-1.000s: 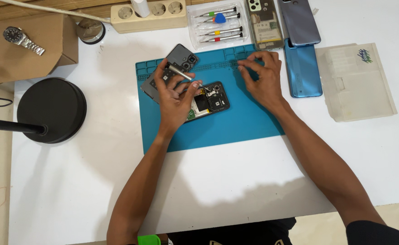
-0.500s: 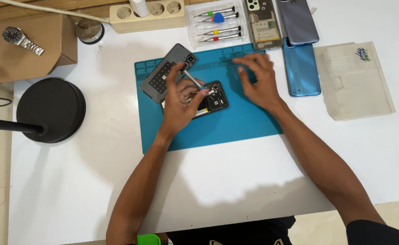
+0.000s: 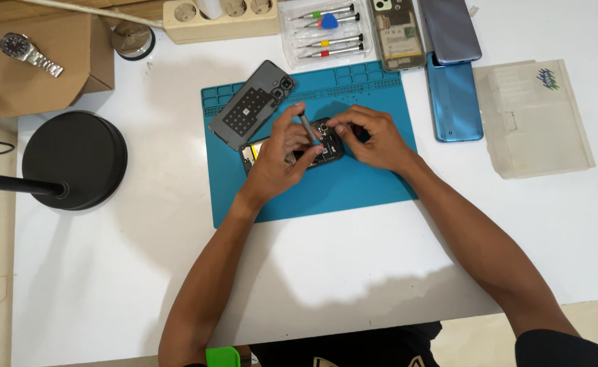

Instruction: The person disassembles a smartphone on a blue mat, using a screwdriver to remove screws and a plastic pry tool to separate the screen from the frame. The person handles the battery, motherboard, and back cover, then reassembles the device.

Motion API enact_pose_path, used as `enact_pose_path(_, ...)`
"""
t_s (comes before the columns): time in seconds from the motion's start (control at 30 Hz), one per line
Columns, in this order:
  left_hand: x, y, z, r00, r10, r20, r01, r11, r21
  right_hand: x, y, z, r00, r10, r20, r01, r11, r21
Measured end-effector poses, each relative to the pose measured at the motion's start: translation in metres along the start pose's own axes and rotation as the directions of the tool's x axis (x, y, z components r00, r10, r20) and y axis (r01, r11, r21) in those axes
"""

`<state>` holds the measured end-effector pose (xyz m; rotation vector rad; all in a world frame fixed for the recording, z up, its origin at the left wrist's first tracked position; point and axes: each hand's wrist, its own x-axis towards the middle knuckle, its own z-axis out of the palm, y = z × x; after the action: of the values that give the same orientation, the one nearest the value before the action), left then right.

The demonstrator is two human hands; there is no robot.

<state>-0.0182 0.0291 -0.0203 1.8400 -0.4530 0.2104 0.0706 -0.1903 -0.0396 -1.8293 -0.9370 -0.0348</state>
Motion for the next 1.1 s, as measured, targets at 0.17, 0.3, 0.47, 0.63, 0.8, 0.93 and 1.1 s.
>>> enact_pose_path(0.17,-0.002,0.009,-0.001,0.996,0.045,0.074,-0.05,0.997,0.064,-0.001,0.001,0.0,0.999,0.021,0.024,-0.021,1.0,-0.001)
enact_pose_path(0.3,-0.004,0.014,-0.007,0.988,0.089,0.123,-0.105,0.987,0.125,-0.001,-0.001,-0.002,0.997,-0.036,0.071,0.033,0.998,0.052)
enact_pose_path(0.47,-0.003,0.009,-0.002,0.985,0.109,0.135,-0.128,0.982,0.141,-0.003,-0.003,-0.004,0.987,-0.098,0.124,0.087,0.992,0.095)
enact_pose_path(0.63,0.004,0.006,0.016,0.965,0.251,0.075,-0.261,0.944,0.201,-0.006,-0.005,-0.001,0.978,-0.084,0.19,0.048,0.981,0.186)
enact_pose_path(0.8,0.007,0.014,0.026,0.947,0.311,0.073,-0.317,0.883,0.346,-0.01,-0.005,0.018,0.984,0.097,0.146,-0.108,0.992,0.067)
enact_pose_path(0.93,0.004,0.022,0.014,0.997,0.047,0.056,-0.06,0.962,0.267,-0.012,-0.003,0.02,0.984,0.142,0.112,-0.151,0.985,0.081)
enact_pose_path(1.1,0.002,0.023,0.002,0.993,0.095,0.074,-0.104,0.986,0.133,-0.007,-0.003,0.016,0.968,0.176,0.176,-0.192,0.978,0.077)
